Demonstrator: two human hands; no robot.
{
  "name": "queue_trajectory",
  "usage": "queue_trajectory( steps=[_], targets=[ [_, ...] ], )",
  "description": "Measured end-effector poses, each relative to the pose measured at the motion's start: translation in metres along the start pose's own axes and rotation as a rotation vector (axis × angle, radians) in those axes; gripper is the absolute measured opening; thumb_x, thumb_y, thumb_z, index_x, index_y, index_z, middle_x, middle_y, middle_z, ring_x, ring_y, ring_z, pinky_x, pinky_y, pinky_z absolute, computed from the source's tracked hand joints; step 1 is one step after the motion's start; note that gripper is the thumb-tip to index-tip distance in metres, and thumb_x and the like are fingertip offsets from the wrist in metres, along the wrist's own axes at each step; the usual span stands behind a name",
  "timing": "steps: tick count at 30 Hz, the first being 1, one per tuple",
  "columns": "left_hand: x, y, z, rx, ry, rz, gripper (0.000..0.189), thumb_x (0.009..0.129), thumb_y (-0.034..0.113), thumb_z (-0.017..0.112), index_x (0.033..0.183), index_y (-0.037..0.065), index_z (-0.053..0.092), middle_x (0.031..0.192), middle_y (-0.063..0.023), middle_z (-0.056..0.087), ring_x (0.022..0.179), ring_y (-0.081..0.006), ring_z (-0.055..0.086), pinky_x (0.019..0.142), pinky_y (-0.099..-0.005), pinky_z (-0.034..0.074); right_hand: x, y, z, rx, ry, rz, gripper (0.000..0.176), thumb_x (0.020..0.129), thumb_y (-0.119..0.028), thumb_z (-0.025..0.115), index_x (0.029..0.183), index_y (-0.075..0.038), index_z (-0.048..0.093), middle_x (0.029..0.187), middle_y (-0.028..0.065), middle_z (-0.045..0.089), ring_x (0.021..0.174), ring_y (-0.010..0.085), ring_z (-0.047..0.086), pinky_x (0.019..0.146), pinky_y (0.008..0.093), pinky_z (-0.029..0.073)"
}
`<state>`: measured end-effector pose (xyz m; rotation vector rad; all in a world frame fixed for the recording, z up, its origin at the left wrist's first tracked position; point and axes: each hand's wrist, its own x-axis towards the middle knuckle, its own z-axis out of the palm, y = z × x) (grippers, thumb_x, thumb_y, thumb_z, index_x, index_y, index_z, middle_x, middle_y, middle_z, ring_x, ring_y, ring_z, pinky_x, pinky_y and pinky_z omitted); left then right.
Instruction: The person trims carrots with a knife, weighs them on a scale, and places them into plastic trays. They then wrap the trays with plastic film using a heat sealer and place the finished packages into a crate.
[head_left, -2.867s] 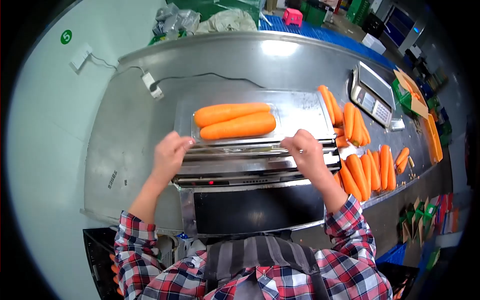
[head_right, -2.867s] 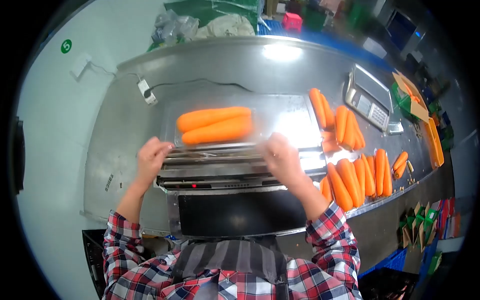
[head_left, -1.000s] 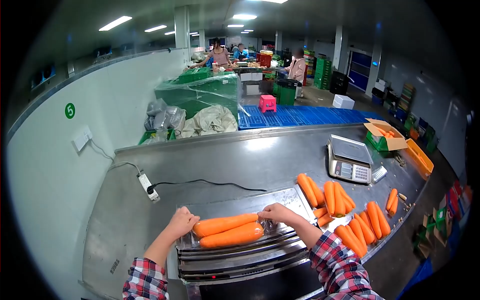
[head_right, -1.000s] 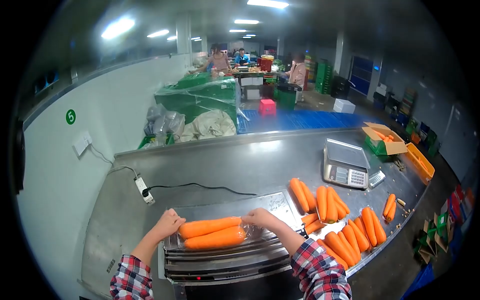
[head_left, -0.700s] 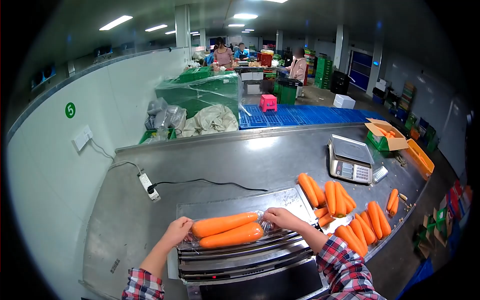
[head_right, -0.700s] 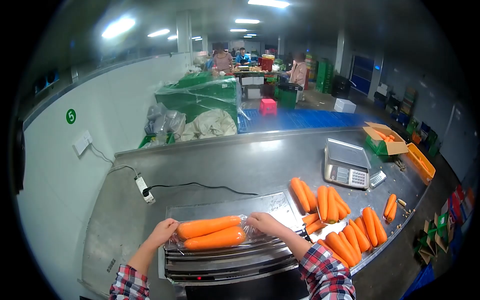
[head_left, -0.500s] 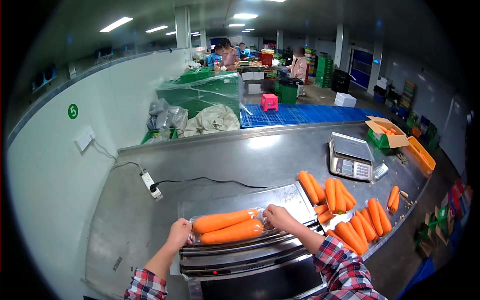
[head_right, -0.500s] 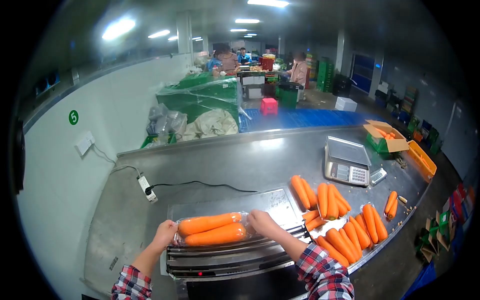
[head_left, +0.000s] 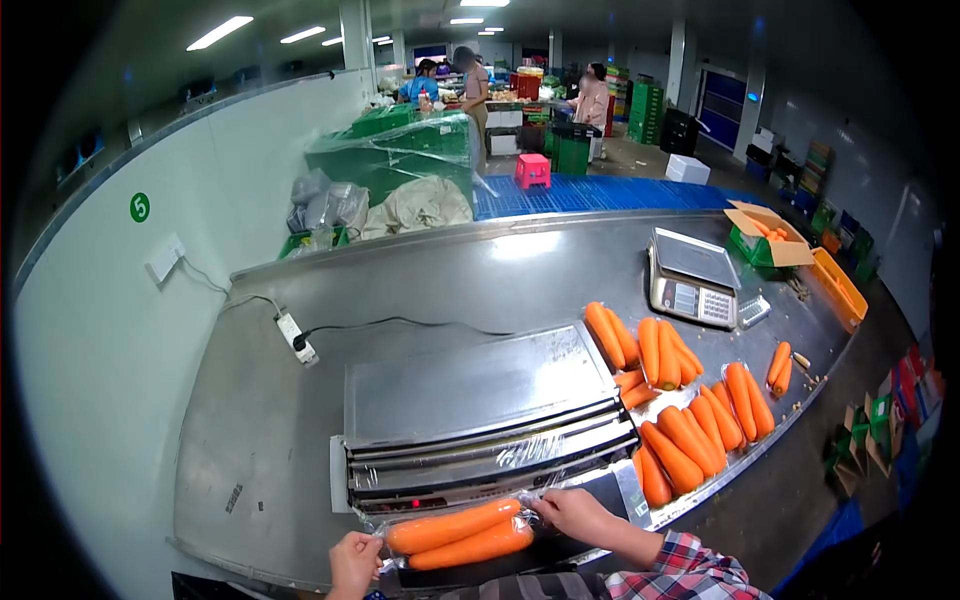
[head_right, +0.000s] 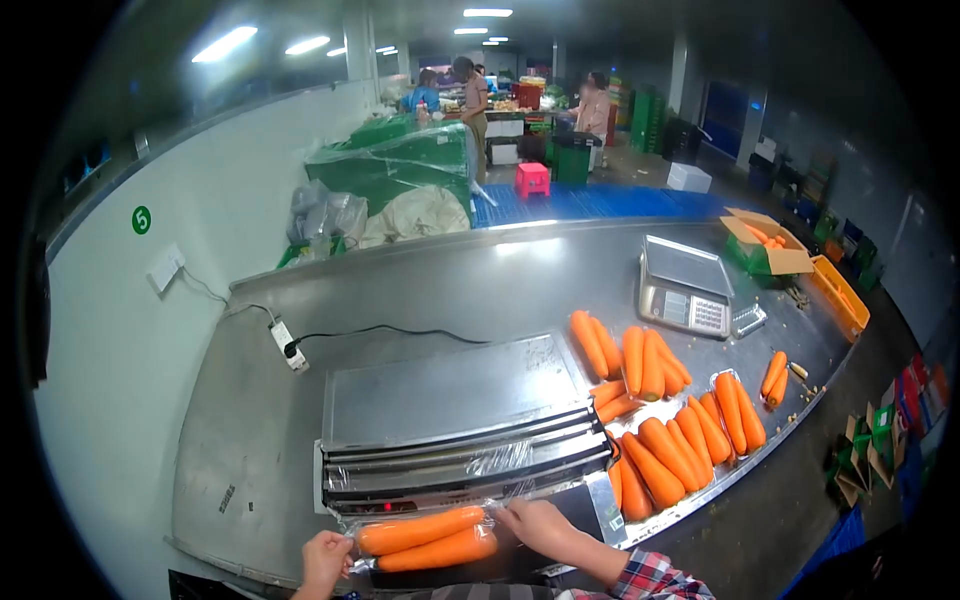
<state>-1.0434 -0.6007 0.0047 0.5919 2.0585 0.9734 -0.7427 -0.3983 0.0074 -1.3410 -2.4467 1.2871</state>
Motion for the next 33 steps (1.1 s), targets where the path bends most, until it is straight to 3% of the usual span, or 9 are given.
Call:
queue_trajectory(
  steps=[3,9,16,18,20,27,30,31,33],
  targets=[
    [-0.037,-0.016,0.014,-0.360,0.098,0.084,0.022,0.091,0.021,0.052,0.094,0.001,0.061,0.062,-0.0032,0.056,0.047,-0.0098,0.049,0.043,-0.0208,0.039,-0.017,-0.004,0.016,-0.010,0.215,-0.001,0.034,0.086,-0.035,0.058,0.093,-0.002,0.056,0.075,0.0183,0.063,0.071,0.0364,0.062,0.064,0.0423,0.049],
    [-0.057,-0.079,0.015,-0.541,-0.226,-0.189,0.032,0.087,0.022,0.056,0.109,-0.001,0.056,0.085,-0.0101,0.061,0.071,-0.0158,0.059,0.062,-0.0261,0.048,-0.015,0.011,0.044,-0.012,0.424,-0.181,0.025,0.084,-0.025,0.063,0.097,-0.005,0.052,0.067,0.0121,0.061,0.060,0.0280,0.063,0.054,0.0350,0.048],
    [-0.058,-0.047,0.023,-0.500,-0.453,-0.196,0.041,0.076,0.012,0.066,0.113,-0.003,0.056,0.098,-0.0114,0.061,0.086,-0.0167,0.058,0.074,-0.0283,0.047,-0.010,-0.016,0.031,0.266,0.110,-0.338,0.019,0.088,-0.024,0.056,0.091,-0.005,0.055,0.075,0.0159,0.062,0.070,0.0331,0.063,0.061,0.0378,0.050],
    [-0.055,-0.041,0.017,-0.466,-0.545,-0.181,0.045,0.073,0.009,0.068,0.114,-0.003,0.055,0.102,-0.0118,0.060,0.091,-0.0169,0.058,0.077,-0.0289,0.047,0.008,-0.007,-0.020,0.410,0.398,-0.267,0.016,0.089,-0.021,0.056,0.090,-0.005,0.057,0.076,0.0048,0.061,0.063,0.0152,0.059,0.058,0.0288,0.048],
    [-0.052,-0.035,0.006,-0.414,-0.662,-0.157,0.049,0.070,0.006,0.071,0.115,-0.003,0.055,0.106,-0.0121,0.060,0.095,-0.0172,0.058,0.081,-0.0295,0.046,0.020,-0.018,-0.044,0.929,0.261,-0.171,0.005,0.089,-0.015,0.056,0.087,-0.010,0.056,0.062,-0.0057,0.046,0.048,0.0005,0.038,0.040,0.0192,0.030],
    [-0.022,0.018,-0.030,-0.138,-1.115,0.024,0.054,0.064,-0.001,0.075,0.115,-0.003,0.057,0.108,-0.0124,0.062,0.100,-0.0151,0.058,0.090,-0.0282,0.044,-0.009,-0.068,0.011,0.651,-0.890,-0.530,0.031,0.094,-0.028,0.050,0.114,-0.004,0.055,0.091,0.0013,0.056,0.087,0.0091,0.052,0.078,0.0235,0.043],
    [-0.019,0.098,-0.026,-0.473,-0.654,0.202,0.020,0.086,0.000,0.044,0.093,-0.002,0.062,0.054,-0.0022,0.053,0.045,-0.0037,0.044,0.043,-0.0178,0.031,-0.018,-0.091,0.001,0.631,-1.083,-0.470,0.040,0.097,-0.034,0.042,0.118,0.000,0.051,0.105,0.0058,0.055,0.102,0.0119,0.050,0.088,0.0250,0.039],
    [-0.007,0.103,-0.008,-0.629,-0.685,0.319,0.019,0.085,-0.005,0.046,0.093,-0.001,0.063,0.060,-0.0022,0.057,0.052,-0.0032,0.049,0.047,-0.0177,0.037,-0.016,-0.098,0.002,0.617,-1.100,-0.475,0.041,0.097,-0.035,0.043,0.119,-0.001,0.051,0.107,0.0067,0.055,0.103,0.0123,0.050,0.088,0.0259,0.040],
    [-0.052,0.134,0.033,-0.153,-0.633,0.363,0.014,0.080,-0.005,0.061,0.092,0.001,0.065,0.077,-0.0017,0.063,0.066,-0.0044,0.055,0.058,-0.0196,0.045,-0.014,-0.087,0.018,0.725,-1.138,-0.492,0.044,0.096,-0.036,0.043,0.123,-0.002,0.047,0.110,0.0095,0.054,0.106,0.0149,0.051,0.090,0.0275,0.041]
  ],
)
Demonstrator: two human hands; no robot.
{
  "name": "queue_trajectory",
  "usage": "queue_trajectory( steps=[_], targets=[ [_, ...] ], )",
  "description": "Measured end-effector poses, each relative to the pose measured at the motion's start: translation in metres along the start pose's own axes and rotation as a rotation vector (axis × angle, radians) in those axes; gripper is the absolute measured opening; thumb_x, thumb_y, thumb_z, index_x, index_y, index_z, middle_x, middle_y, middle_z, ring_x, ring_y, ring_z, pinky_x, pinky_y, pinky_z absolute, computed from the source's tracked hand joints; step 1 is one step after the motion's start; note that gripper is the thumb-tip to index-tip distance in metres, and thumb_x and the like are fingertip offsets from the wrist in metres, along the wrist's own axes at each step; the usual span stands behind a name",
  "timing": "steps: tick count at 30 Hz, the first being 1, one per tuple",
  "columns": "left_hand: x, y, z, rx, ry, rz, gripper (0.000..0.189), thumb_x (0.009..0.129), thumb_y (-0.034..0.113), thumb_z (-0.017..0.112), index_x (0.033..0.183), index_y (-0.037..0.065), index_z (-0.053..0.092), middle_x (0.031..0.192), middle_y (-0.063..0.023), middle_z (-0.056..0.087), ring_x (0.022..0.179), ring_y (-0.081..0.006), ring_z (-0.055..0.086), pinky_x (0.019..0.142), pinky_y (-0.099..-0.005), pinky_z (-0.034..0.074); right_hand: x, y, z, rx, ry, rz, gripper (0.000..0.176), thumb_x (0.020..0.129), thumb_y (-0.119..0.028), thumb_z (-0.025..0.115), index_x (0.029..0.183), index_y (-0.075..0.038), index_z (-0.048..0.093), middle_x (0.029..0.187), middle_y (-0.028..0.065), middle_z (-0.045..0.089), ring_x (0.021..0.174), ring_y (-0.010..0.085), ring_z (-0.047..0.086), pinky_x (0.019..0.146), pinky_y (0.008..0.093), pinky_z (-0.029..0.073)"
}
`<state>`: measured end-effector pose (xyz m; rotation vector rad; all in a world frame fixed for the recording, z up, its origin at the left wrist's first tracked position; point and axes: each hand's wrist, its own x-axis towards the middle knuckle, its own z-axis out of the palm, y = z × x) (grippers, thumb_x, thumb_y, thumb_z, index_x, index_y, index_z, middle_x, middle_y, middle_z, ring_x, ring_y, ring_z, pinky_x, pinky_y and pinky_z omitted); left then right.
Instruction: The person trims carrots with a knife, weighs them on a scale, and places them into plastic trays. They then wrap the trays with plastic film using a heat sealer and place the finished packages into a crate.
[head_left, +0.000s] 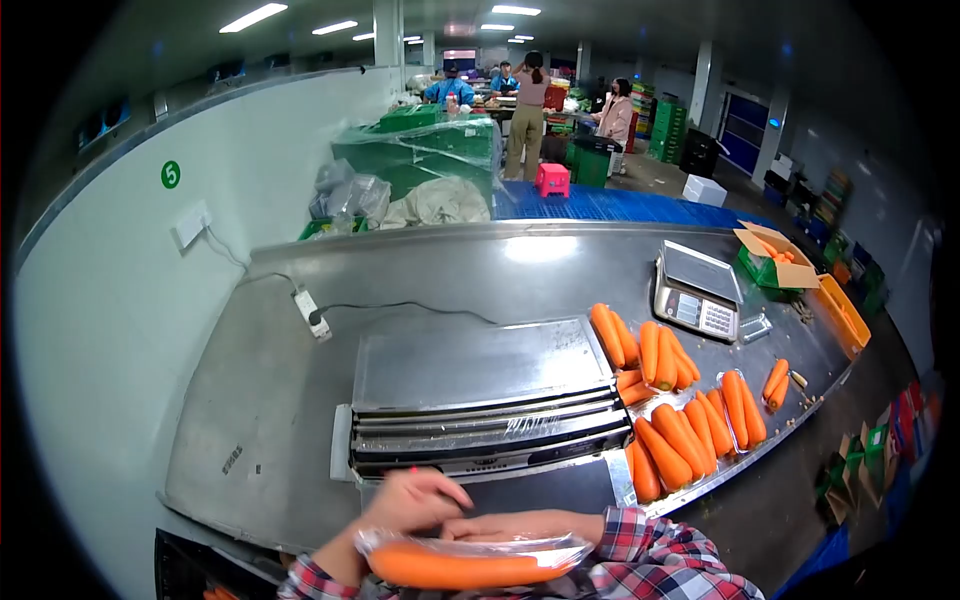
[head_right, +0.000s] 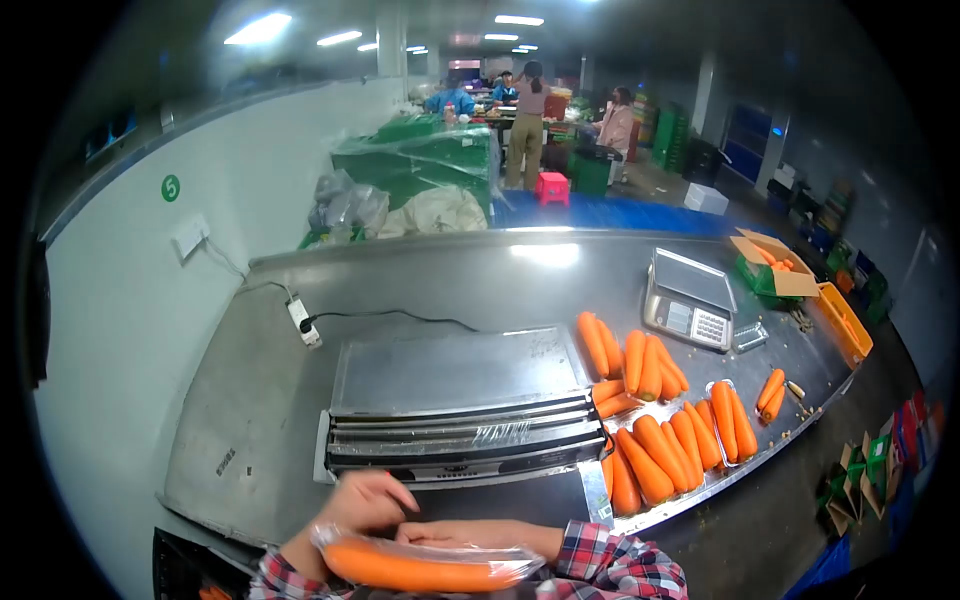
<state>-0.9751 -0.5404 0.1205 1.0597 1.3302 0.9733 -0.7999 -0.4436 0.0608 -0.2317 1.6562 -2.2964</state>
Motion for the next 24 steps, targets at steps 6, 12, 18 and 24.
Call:
queue_trajectory(
  steps=[6,12,18,24],
  targets=[
    [-0.018,-0.010,0.033,-0.944,-0.251,-0.343,0.032,0.094,0.021,0.046,0.116,-0.001,0.054,0.121,-0.0151,0.052,0.112,-0.0259,0.053,0.095,-0.0398,0.043,-0.036,0.080,-0.032,0.235,0.281,-0.036,0.061,0.093,-0.049,0.038,0.131,-0.001,0.039,0.126,0.0135,0.048,0.118,0.0215,0.046,0.101,0.0329,0.035],
    [-0.061,-0.088,0.007,-1.236,0.093,0.020,0.062,0.091,0.048,0.045,0.126,-0.003,0.042,0.118,-0.0195,0.052,0.110,-0.0278,0.052,0.093,-0.0396,0.043,-0.047,0.085,-0.009,0.907,0.485,-0.180,0.080,0.088,-0.062,0.034,0.138,0.000,0.029,0.138,0.0148,0.038,0.128,0.0259,0.037,0.108,0.0398,0.027],
    [-0.102,-0.172,-0.023,-1.062,0.598,-0.239,0.075,0.088,0.054,0.047,0.135,-0.002,0.033,0.136,-0.0209,0.041,0.122,-0.0376,0.044,0.101,-0.0553,0.033,-0.004,0.032,0.002,0.480,0.592,-0.013,0.069,0.092,-0.054,0.037,0.141,-0.006,0.024,0.141,0.0126,0.033,0.127,0.0261,0.038,0.105,0.0419,0.032],
    [-0.103,-0.185,-0.081,-1.293,1.060,0.206,0.051,0.089,0.052,0.046,0.108,0.006,0.058,0.110,-0.0095,0.062,0.101,-0.0269,0.059,0.087,-0.0445,0.046,0.029,0.015,-0.009,0.364,0.384,-0.192,0.061,0.092,-0.042,0.045,0.142,-0.013,0.026,0.145,0.0207,0.026,0.121,0.0429,0.042,0.094,0.0501,0.041]
  ],
)
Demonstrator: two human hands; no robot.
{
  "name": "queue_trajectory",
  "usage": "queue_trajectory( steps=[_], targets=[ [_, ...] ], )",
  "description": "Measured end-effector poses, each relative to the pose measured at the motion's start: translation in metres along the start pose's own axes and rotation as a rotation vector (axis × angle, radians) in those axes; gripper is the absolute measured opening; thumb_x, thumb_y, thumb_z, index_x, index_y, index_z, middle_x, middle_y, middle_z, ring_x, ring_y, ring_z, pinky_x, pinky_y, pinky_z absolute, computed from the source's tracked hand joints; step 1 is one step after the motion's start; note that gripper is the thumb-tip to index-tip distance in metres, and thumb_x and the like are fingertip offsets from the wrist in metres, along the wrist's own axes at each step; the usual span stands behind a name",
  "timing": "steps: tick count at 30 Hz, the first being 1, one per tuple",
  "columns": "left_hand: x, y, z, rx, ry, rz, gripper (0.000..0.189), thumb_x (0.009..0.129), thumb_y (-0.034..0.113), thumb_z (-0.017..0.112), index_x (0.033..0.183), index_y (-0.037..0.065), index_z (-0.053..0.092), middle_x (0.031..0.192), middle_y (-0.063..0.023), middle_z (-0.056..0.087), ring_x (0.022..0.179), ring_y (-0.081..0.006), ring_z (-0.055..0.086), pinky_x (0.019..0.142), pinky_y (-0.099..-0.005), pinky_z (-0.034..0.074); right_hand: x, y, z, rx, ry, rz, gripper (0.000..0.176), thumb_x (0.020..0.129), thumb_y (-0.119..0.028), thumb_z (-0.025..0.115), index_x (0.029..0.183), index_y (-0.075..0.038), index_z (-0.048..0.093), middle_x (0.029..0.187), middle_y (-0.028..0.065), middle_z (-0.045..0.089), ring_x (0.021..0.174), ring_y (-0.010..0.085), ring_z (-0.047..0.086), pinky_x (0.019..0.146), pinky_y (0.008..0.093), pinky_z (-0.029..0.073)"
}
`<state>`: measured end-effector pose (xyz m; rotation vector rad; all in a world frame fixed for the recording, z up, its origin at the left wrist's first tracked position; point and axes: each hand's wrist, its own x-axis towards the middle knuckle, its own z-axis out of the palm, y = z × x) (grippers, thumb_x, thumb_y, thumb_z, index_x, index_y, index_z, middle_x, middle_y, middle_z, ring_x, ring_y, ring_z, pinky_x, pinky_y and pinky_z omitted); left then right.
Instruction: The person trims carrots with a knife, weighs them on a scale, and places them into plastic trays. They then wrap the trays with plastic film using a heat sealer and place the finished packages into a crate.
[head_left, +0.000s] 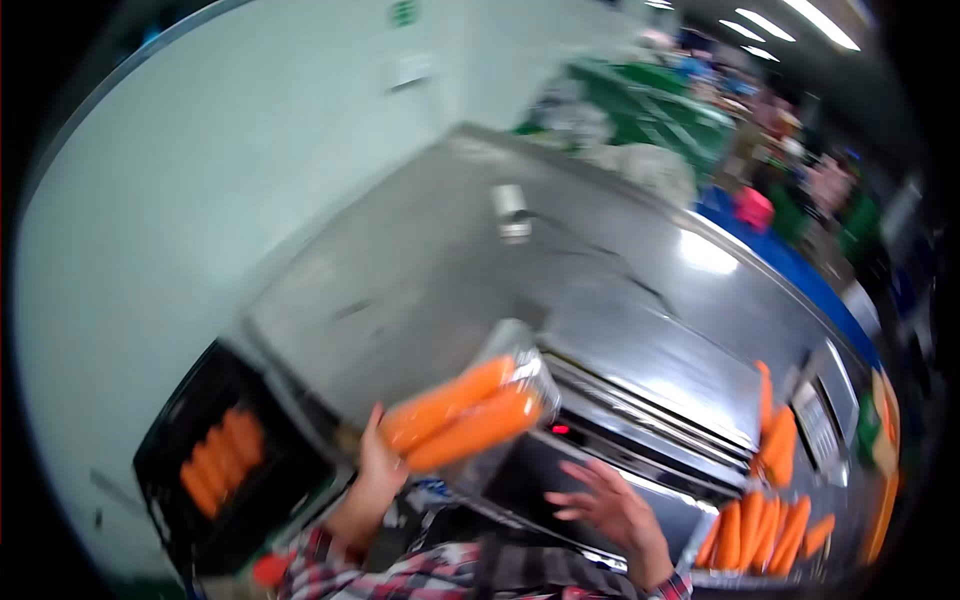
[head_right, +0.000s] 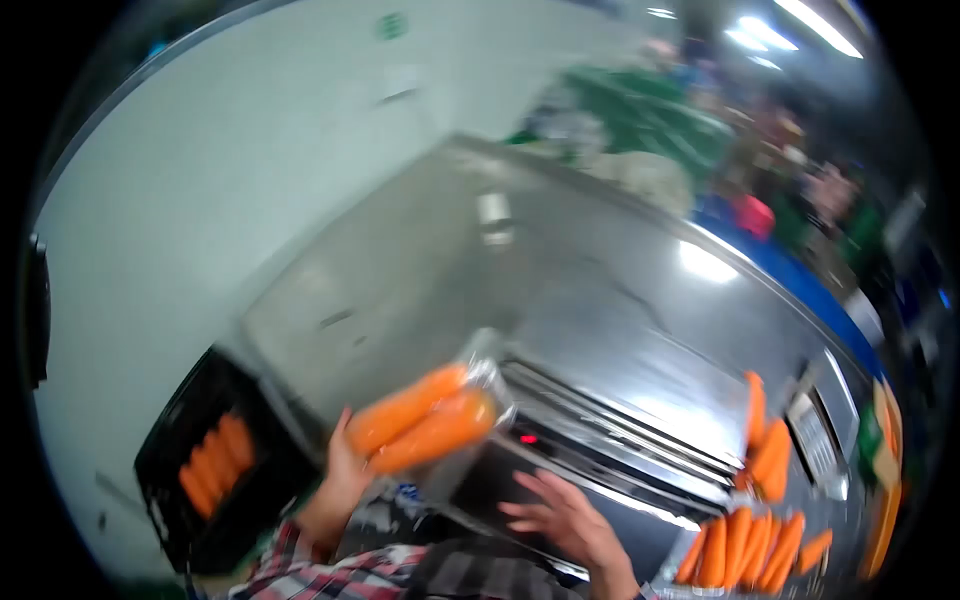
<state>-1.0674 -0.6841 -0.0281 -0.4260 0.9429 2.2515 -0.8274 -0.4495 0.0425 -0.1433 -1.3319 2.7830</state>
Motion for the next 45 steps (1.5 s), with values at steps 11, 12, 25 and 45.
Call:
queue_trajectory(
  steps=[11,12,25,45],
  targets=[
    [0.291,0.093,-0.075,0.825,0.183,0.424,0.043,0.094,0.035,0.040,0.116,0.000,0.050,0.105,-0.0149,0.059,0.097,-0.0277,0.058,0.089,-0.0388,0.046,-0.020,0.056,-0.020,-0.539,-0.253,0.221,0.046,0.097,-0.031,0.041,0.128,0.004,0.044,0.135,0.0160,0.043,0.125,0.0233,0.041,0.104,0.0322,0.031],
    [0.304,0.082,-0.065,0.924,0.209,0.424,0.043,0.094,0.035,0.040,0.116,0.000,0.050,0.105,-0.0148,0.059,0.097,-0.0274,0.058,0.088,-0.0386,0.046,-0.028,0.060,-0.026,-0.471,-0.184,0.248,0.045,0.097,-0.031,0.041,0.125,0.005,0.047,0.135,0.0162,0.044,0.124,0.0240,0.042,0.104,0.0329,0.031],
    [0.167,0.041,0.103,1.074,0.044,1.151,0.039,0.095,0.032,0.041,0.115,0.000,0.051,0.101,-0.0141,0.059,0.095,-0.0240,0.058,0.088,-0.0357,0.046,-0.223,-0.064,-0.157,0.028,1.239,-0.653,0.020,0.090,-0.022,0.053,0.098,-0.003,0.054,0.087,0.0068,0.059,0.074,0.0134,0.058,0.068,0.0274,0.050],
    [-0.022,-0.573,0.337,1.060,-0.414,-0.659,0.027,0.087,0.018,0.047,0.107,0.000,0.054,0.094,-0.0126,0.057,0.079,-0.0213,0.054,0.068,-0.0307,0.047,-0.210,-0.240,-0.514,-1.424,1.150,0.127,0.032,0.089,-0.026,0.046,0.111,-0.005,0.059,0.103,0.0180,0.063,0.095,0.0332,0.060,0.083,0.0372,0.047]
  ],
)
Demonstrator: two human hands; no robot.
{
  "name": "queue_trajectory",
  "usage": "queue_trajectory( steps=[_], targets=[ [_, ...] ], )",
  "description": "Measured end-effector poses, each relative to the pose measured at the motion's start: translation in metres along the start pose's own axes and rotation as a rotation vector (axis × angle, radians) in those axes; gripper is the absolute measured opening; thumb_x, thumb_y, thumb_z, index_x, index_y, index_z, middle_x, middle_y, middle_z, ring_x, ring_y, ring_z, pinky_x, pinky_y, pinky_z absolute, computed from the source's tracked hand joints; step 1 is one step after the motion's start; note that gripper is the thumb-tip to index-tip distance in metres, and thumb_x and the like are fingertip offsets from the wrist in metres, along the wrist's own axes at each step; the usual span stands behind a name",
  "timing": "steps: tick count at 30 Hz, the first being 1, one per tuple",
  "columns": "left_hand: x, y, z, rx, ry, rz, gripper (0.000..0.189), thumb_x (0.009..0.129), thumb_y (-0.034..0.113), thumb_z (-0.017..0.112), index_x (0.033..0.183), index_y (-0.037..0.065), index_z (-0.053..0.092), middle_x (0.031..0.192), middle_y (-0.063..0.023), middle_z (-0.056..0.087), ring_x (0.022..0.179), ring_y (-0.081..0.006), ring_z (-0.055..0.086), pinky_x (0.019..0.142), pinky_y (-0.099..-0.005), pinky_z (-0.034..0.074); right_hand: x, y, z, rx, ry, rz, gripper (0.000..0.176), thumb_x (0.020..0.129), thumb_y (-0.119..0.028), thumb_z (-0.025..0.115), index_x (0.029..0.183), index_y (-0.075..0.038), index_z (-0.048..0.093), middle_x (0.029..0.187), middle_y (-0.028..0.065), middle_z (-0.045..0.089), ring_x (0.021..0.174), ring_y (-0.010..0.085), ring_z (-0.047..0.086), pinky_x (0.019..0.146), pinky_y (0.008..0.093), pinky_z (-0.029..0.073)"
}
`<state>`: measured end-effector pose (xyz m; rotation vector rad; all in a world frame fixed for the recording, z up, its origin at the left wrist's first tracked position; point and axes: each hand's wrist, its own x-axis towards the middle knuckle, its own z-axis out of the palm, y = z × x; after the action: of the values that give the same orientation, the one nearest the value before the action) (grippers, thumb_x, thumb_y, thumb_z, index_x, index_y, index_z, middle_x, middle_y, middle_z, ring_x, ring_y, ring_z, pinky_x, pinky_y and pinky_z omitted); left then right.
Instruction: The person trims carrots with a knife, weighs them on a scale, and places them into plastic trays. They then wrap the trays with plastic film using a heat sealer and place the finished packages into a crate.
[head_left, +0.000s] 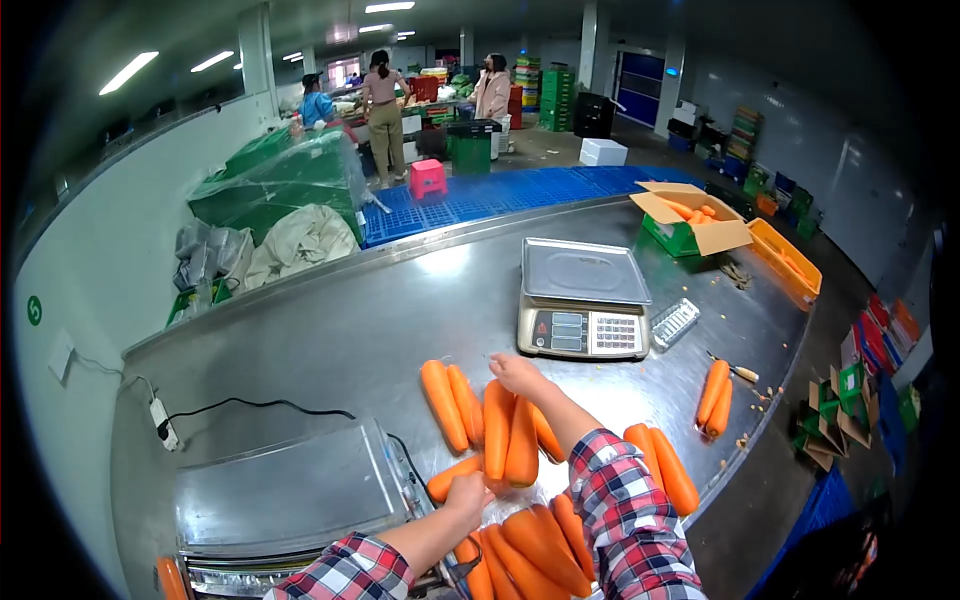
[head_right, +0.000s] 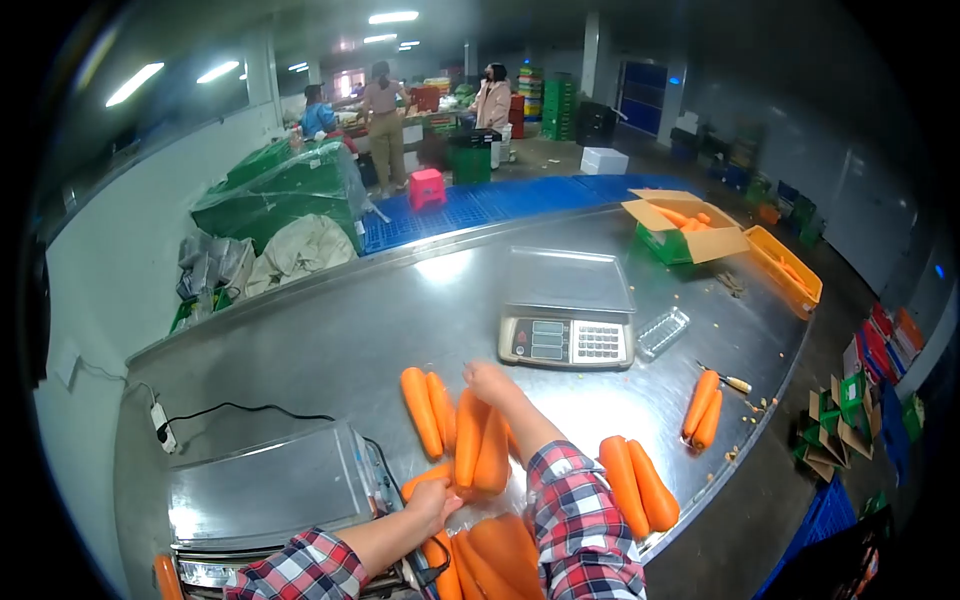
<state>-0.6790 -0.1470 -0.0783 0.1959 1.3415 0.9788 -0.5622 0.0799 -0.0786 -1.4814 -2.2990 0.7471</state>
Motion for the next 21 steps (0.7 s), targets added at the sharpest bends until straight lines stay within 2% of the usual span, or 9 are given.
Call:
queue_trajectory(
  steps=[1,4,5,8,11,17,19,21],
  targets=[
    [0.001,0.000,-0.001,0.020,-0.051,-0.029,0.029,0.089,0.019,0.044,0.109,0.000,0.052,0.095,-0.0159,0.058,0.083,-0.0250,0.058,0.071,-0.0336,0.050,0.009,0.001,0.005,-0.092,-0.104,-0.001,0.031,0.088,-0.024,0.045,0.106,-0.005,0.062,0.100,0.0186,0.063,0.092,0.0343,0.060,0.081,0.0383,0.049],
    [0.007,0.000,0.008,0.039,0.009,-0.087,0.029,0.091,0.021,0.041,0.107,-0.002,0.051,0.094,-0.0172,0.059,0.087,-0.0273,0.060,0.076,-0.0364,0.052,0.023,0.001,0.015,-0.207,-0.230,0.076,0.026,0.083,-0.017,0.045,0.093,-0.005,0.066,0.092,0.0194,0.064,0.081,0.0352,0.062,0.070,0.0417,0.052],
    [0.009,0.001,0.007,0.042,-0.014,-0.099,0.030,0.091,0.021,0.040,0.107,-0.002,0.051,0.094,-0.0174,0.059,0.087,-0.0278,0.061,0.077,-0.0374,0.052,0.033,0.010,0.023,-0.272,-0.223,-0.016,0.026,0.079,-0.012,0.045,0.090,-0.004,0.067,0.091,0.0193,0.064,0.076,0.0347,0.063,0.062,0.0429,0.053],
    [0.011,0.002,0.006,0.046,-0.057,-0.131,0.032,0.093,0.023,0.038,0.109,-0.002,0.049,0.094,-0.0181,0.059,0.086,-0.0292,0.061,0.077,-0.0392,0.054,0.032,-0.009,-0.001,-0.071,-0.392,0.189,0.025,0.079,-0.017,0.051,0.091,-0.001,0.066,0.083,0.0171,0.065,0.072,0.0315,0.063,0.059,0.0388,0.054],
    [0.008,0.007,0.008,0.019,-0.045,-0.120,0.032,0.094,0.023,0.036,0.111,-0.002,0.047,0.095,-0.0188,0.059,0.082,-0.0299,0.062,0.072,-0.0392,0.055,0.035,-0.011,-0.011,-0.026,-0.451,0.222,0.030,0.078,-0.025,0.058,0.090,0.001,0.065,0.080,0.0152,0.064,0.069,0.0275,0.062,0.058,0.0375,0.053],
    [-0.013,0.024,0.001,0.018,-0.149,-0.028,0.028,0.096,0.021,0.035,0.110,-0.001,0.046,0.099,-0.0168,0.058,0.082,-0.0289,0.063,0.068,-0.0392,0.056,0.023,-0.012,-0.048,0.091,-0.400,0.194,0.039,0.079,-0.035,0.062,0.087,0.002,0.065,0.080,0.0110,0.064,0.062,0.0216,0.062,0.057,0.0318,0.053],
    [-0.048,0.053,0.003,0.016,-0.228,-0.009,0.027,0.096,0.022,0.036,0.110,0.000,0.046,0.101,-0.0155,0.058,0.083,-0.0279,0.063,0.069,-0.0397,0.056,0.014,-0.036,-0.080,0.023,-0.374,0.253,0.041,0.083,-0.038,0.058,0.085,0.002,0.066,0.076,0.0100,0.064,0.059,0.0197,0.061,0.059,0.0300,0.054],
    [-0.067,0.066,-0.017,0.005,-0.303,0.050,0.029,0.097,0.026,0.040,0.109,0.001,0.046,0.102,-0.0142,0.058,0.084,-0.0260,0.063,0.068,-0.0387,0.056,-0.004,-0.055,-0.107,0.045,-0.267,0.224,0.046,0.085,-0.043,0.054,0.075,0.001,0.064,0.066,0.0091,0.061,0.054,0.0176,0.059,0.052,0.0310,0.050]
  ],
)
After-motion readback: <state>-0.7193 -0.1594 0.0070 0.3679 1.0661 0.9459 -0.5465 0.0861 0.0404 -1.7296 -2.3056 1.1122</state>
